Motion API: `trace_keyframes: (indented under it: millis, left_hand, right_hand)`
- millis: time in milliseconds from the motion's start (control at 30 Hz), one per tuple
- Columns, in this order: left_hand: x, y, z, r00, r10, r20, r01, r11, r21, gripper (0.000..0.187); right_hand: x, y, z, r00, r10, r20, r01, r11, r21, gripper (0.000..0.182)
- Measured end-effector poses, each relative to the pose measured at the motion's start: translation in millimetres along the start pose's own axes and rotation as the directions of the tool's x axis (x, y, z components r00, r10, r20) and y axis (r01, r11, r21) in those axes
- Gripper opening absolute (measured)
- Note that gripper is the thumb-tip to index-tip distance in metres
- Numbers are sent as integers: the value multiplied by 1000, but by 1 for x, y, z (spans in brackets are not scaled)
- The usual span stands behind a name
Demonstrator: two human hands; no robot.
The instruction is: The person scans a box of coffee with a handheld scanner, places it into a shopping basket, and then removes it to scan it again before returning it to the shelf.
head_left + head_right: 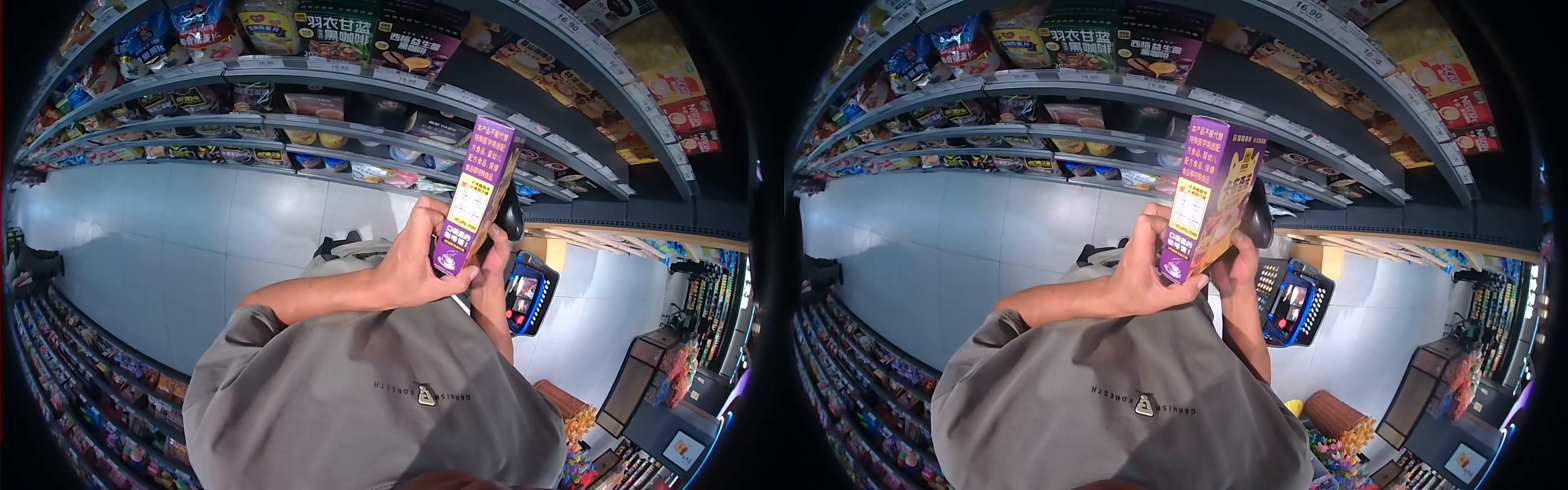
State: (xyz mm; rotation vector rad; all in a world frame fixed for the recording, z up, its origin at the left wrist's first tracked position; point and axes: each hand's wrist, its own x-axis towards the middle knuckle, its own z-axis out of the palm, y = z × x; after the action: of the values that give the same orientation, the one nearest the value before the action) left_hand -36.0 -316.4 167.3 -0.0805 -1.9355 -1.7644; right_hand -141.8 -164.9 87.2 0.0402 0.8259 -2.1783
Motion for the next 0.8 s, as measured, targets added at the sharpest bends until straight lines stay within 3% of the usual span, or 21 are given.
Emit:
trace_keyframes:
  millis: [800]
  left_hand:
    - [1, -8, -13, 998, 55, -5, -54, 997, 48, 58]
  right_hand:
    - [4, 3, -1, 999, -1, 43, 2, 999, -40, 71]
